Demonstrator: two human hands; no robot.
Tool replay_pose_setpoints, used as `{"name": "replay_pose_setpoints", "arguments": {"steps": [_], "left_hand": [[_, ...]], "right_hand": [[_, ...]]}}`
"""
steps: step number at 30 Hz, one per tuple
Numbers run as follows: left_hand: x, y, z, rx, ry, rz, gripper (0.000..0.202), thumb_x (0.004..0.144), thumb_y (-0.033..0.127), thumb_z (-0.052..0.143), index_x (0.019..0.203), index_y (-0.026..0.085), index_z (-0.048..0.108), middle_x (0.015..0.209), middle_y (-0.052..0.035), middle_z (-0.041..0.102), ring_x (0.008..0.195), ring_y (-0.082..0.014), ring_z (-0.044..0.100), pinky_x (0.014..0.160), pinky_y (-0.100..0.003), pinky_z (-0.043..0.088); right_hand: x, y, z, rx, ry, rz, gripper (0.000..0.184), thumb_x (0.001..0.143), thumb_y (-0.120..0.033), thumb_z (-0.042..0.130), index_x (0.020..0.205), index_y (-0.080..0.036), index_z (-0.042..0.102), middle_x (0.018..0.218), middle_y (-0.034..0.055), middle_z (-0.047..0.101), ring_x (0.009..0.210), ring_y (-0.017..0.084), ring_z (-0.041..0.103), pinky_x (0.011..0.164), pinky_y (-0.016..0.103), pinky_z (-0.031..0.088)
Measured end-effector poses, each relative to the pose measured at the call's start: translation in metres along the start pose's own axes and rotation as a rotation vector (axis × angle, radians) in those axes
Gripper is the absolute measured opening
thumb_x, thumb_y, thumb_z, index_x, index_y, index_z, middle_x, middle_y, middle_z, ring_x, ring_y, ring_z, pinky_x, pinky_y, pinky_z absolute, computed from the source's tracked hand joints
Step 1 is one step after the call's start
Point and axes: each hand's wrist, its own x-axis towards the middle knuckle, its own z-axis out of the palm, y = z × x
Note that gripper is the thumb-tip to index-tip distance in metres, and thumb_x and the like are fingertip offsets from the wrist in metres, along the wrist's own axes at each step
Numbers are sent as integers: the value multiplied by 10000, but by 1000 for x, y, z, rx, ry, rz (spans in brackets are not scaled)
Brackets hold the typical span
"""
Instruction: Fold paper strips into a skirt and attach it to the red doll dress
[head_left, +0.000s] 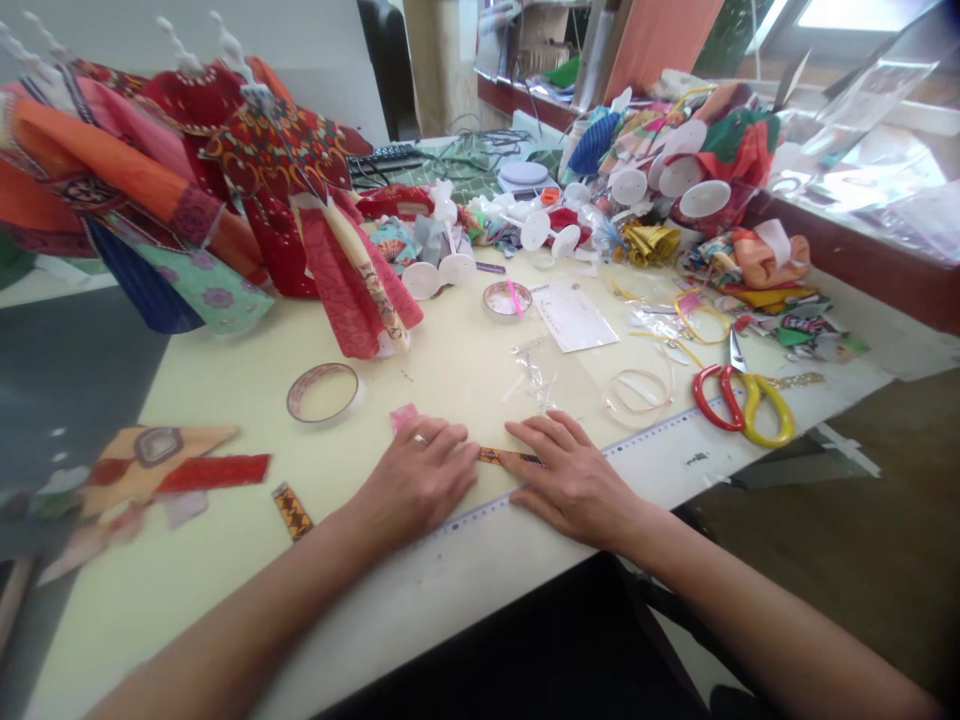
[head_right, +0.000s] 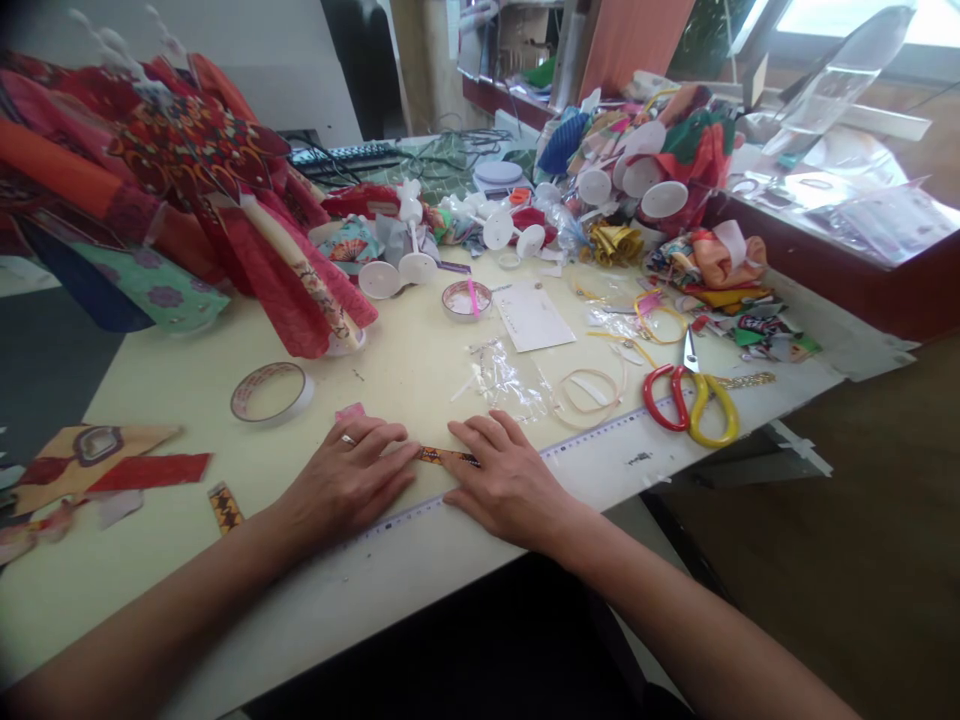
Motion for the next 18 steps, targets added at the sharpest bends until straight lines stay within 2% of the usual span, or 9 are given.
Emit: {"name": "replay_pose_setpoints", "arguments": {"steps": [4, 10, 15, 18], "left_hand": [[-2, 2, -1, -26, 42, 24, 199, 821, 187, 567, 1002, 112, 606, 995, -113, 581, 914, -246, 476, 839, -398, 400], [0, 6, 1, -49, -64, 34, 244, 856, 262, 528, 1026, 105, 605, 1058, -123, 578, 942, -258, 473, 862, -406, 383], [1, 5, 2, -53, -79, 19, 251, 862, 270, 516, 1037, 118, 611, 1059, -120, 585, 951, -258, 477, 868, -405, 382], [0, 5, 2, -51, -74, 18, 253, 863, 275, 514, 1037, 117, 609, 1053, -119, 591, 941, -254, 486, 861, -402, 388]], "right_hand": [[0, 0, 1, 5, -1, 1, 366, 905, -367, 494, 1205, -170, 569, 1290, 123, 481, 1194, 272, 388, 1066, 494, 259], [0, 1, 1, 11, 18, -2, 364, 902, -363, 496, 1197, -163, 570, 1287, 123, 489, 1185, 274, 396, 1057, 497, 274], [-2, 2, -1, 36, 107, -6, 301, 897, -327, 502, 1112, -146, 611, 1261, 125, 514, 1153, 263, 427, 1041, 487, 307], [-2, 1, 0, 35, 112, -7, 279, 892, -322, 510, 1087, -154, 617, 1250, 122, 524, 1140, 265, 440, 1033, 498, 315]]}}
